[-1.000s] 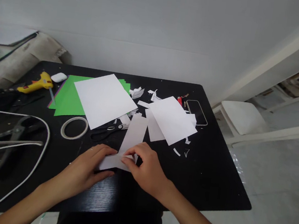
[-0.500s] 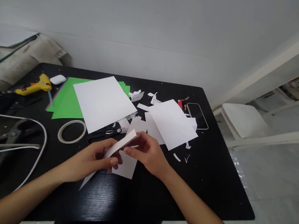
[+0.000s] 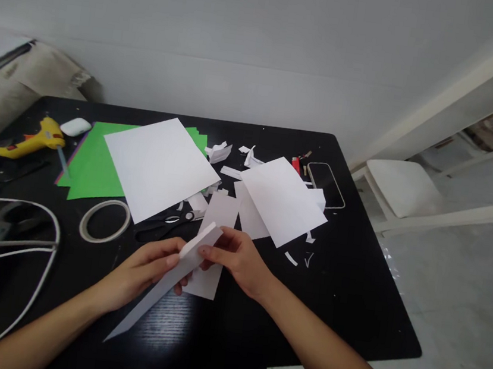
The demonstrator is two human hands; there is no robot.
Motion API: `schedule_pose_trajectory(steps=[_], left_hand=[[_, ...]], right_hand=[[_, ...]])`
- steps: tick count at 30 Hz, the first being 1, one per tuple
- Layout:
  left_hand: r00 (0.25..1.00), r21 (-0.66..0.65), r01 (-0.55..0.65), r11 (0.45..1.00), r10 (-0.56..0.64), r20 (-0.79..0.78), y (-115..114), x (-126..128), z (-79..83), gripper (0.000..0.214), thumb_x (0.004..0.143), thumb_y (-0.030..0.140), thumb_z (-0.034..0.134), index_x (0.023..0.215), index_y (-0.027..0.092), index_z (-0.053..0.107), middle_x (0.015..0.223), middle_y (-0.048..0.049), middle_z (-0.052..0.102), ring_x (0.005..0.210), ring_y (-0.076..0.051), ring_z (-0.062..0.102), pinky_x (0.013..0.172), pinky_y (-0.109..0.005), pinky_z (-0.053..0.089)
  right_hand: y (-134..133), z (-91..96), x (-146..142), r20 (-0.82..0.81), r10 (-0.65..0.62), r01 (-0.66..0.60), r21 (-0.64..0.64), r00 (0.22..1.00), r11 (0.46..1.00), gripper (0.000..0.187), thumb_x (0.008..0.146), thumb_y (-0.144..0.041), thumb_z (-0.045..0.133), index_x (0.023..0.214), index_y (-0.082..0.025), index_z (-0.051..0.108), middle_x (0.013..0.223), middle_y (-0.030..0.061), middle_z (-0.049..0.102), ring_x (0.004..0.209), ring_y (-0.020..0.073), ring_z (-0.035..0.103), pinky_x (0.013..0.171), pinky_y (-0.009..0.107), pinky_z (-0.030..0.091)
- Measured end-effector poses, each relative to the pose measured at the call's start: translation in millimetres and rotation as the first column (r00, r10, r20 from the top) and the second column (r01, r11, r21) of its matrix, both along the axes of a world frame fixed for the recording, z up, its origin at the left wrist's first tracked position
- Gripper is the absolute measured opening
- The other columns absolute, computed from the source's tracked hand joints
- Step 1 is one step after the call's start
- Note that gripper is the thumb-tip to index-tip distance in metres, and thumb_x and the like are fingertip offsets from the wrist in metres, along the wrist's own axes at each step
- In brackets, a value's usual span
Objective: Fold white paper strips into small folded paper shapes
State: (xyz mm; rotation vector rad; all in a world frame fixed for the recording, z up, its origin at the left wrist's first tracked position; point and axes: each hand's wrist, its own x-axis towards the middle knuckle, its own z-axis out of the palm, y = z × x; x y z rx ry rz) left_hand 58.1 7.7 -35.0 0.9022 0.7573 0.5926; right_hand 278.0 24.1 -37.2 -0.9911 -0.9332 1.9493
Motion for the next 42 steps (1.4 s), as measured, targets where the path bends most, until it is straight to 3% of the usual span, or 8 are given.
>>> schedule_pose_trajectory(steps=[4,16,22,25,29,36,39,42], left_hand=[[0.999,-0.011,-0.032,0.999,0.032,0.028,1,5,0.3,0.029,0.089,0.040,0.077,0.100,0.015,0.066,0.098,-0.0065,0.073,0.076,-0.015,0.065,0.068,-0.027,0.055],[0.998,-0.020,-0.060,0.998,0.061,0.006,0,5,-3.0,0.030,0.089,0.037,0.079,0.097,0.016,0.059,0.088,-0.0026,0.072,0.078,-0.015,0.068,0.074,-0.027,0.051],[0.998,0.039,-0.053,0.998,0.054,-0.042,0,5,-0.9,0.032,0.087,0.039,0.079,0.094,0.017,0.058,0.083,-0.0003,0.066,0.075,-0.014,0.061,0.071,-0.026,0.046],[0.995,0.088,-0.040,0.995,0.048,-0.092,0,3,1.0,0.033,0.085,0.038,0.081,0.095,0.017,0.058,0.085,0.0013,0.062,0.075,-0.013,0.057,0.070,-0.025,0.043],[0.976,0.158,0.022,0.987,0.013,-0.218,1,0,6.2,0.032,0.081,0.034,0.084,0.095,0.018,0.059,0.084,0.0042,0.055,0.076,-0.012,0.052,0.069,-0.024,0.041],[0.931,0.160,0.141,0.977,-0.076,-0.358,7,-6,9.6,0.027,0.082,0.033,0.080,0.096,0.019,0.062,0.080,0.0033,0.057,0.070,-0.013,0.051,0.064,-0.026,0.040],[0.917,0.227,0.176,0.958,-0.076,-0.391,12,-15,12.1,0.025,0.084,0.034,0.078,0.098,0.019,0.064,0.098,-0.0011,0.062,0.080,-0.015,0.057,0.070,-0.027,0.045],[0.883,0.207,0.202,0.957,-0.086,-0.462,20,-29,16.2,0.026,0.087,0.038,0.075,0.102,0.020,0.066,0.092,-0.0009,0.067,0.078,-0.015,0.060,0.066,-0.025,0.045]], right_hand=[[-1,-1.9,-4,-0.007,-0.014,0.014,-0.026,1.000,1.000,0.026,0.074,-0.032,0.090,0.091,-0.017,0.077,0.084,0.0015,0.073,0.074,0.0145,0.067,0.066,0.026,0.056],[-4,-5.7,-6,0.038,-0.018,0.018,0.000,0.999,1.000,0.043,0.068,-0.022,0.092,0.106,-0.021,0.072,0.103,0.0025,0.074,0.086,0.0160,0.070,0.083,0.033,0.058],[-3,-8.1,-2,-0.067,0.022,-0.019,0.043,0.998,0.999,0.064,0.064,-0.019,0.095,0.121,-0.025,0.066,0.109,0.0021,0.070,0.086,0.0149,0.069,0.081,0.032,0.059],[-3,-9.6,1,-0.132,0.054,-0.047,0.054,0.990,0.997,0.071,0.072,-0.030,0.093,0.134,-0.027,0.060,0.113,0.0042,0.068,0.092,0.0192,0.071,0.081,0.035,0.061],[-1,-6.3,5,-0.092,0.066,-0.060,0.066,0.994,0.996,0.061,0.079,-0.034,0.087,0.134,-0.026,0.062,0.109,0.0038,0.066,0.091,0.0190,0.070,0.081,0.035,0.060],[3,0.5,11,0.125,0.098,-0.117,0.157,0.987,0.981,0.026,0.077,-0.020,0.085,0.100,-0.020,0.075,0.096,0.0021,0.071,0.084,0.0144,0.064,0.076,0.027,0.051],[7,0.5,15,0.153,0.020,-0.043,0.148,0.988,0.988,0.020,0.075,-0.021,0.085,0.092,-0.021,0.074,0.101,0.0028,0.073,0.087,0.0156,0.064,0.078,0.029,0.050],[11,0.4,20,0.214,-0.115,0.084,0.148,0.970,0.985,0.019,0.074,-0.022,0.086,0.090,-0.021,0.074,0.094,0.0007,0.070,0.090,0.0164,0.063,0.083,0.030,0.050]])
